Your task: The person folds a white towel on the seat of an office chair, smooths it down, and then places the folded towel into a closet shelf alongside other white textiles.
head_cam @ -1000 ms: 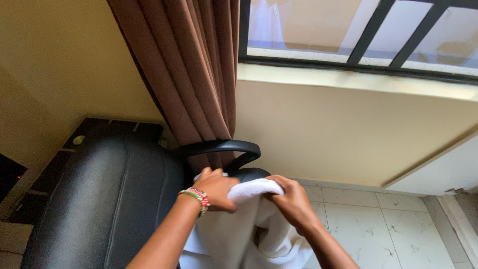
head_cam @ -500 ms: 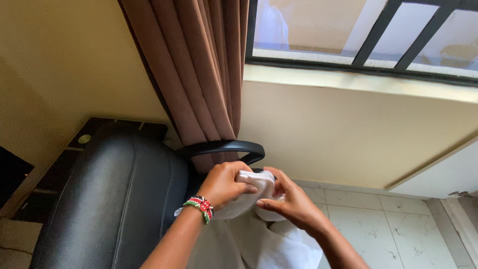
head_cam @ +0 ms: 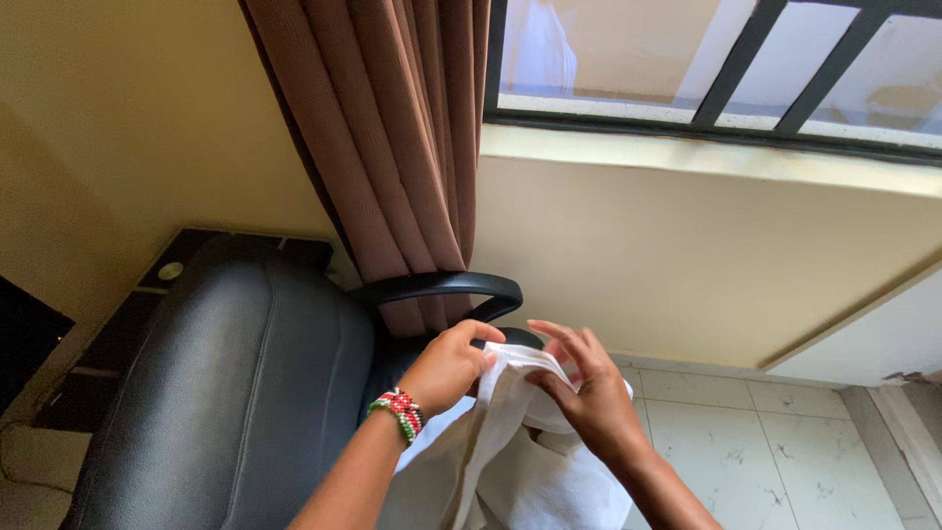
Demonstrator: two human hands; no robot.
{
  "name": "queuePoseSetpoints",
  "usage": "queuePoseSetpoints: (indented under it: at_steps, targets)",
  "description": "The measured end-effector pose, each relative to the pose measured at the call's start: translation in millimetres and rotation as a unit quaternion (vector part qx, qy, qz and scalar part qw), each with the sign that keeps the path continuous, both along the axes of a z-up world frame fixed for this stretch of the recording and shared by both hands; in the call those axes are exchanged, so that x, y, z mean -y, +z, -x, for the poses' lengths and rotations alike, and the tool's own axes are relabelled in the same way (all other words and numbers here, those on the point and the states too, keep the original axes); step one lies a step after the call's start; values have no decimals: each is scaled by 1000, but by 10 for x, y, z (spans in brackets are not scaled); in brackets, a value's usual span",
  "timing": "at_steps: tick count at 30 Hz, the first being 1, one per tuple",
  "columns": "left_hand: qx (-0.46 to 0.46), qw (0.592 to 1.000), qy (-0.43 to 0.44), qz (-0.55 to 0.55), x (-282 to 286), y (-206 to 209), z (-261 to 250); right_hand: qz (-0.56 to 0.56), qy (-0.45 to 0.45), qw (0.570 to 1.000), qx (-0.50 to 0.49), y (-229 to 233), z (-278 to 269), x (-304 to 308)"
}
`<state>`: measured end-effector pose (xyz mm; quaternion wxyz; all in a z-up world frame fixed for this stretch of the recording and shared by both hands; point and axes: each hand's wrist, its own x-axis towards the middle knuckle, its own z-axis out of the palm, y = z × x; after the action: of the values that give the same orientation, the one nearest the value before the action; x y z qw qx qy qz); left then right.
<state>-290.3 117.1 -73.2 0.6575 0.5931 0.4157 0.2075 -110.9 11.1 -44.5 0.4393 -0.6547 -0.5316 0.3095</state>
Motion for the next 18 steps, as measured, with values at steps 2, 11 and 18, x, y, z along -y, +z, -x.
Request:
queuePoseSetpoints:
  at_steps: [2,11,18]
  targets:
    - [-24,999,30,-31,27,89,-50,-47,-15,991,124,76,49,51]
    - [-110,980,56,-157,119,228,-125,-121,6,949,291,127,152,-12]
    - [-63,921,89,-375,209,221,-107,-61,-27,963,261,103,148,-62]
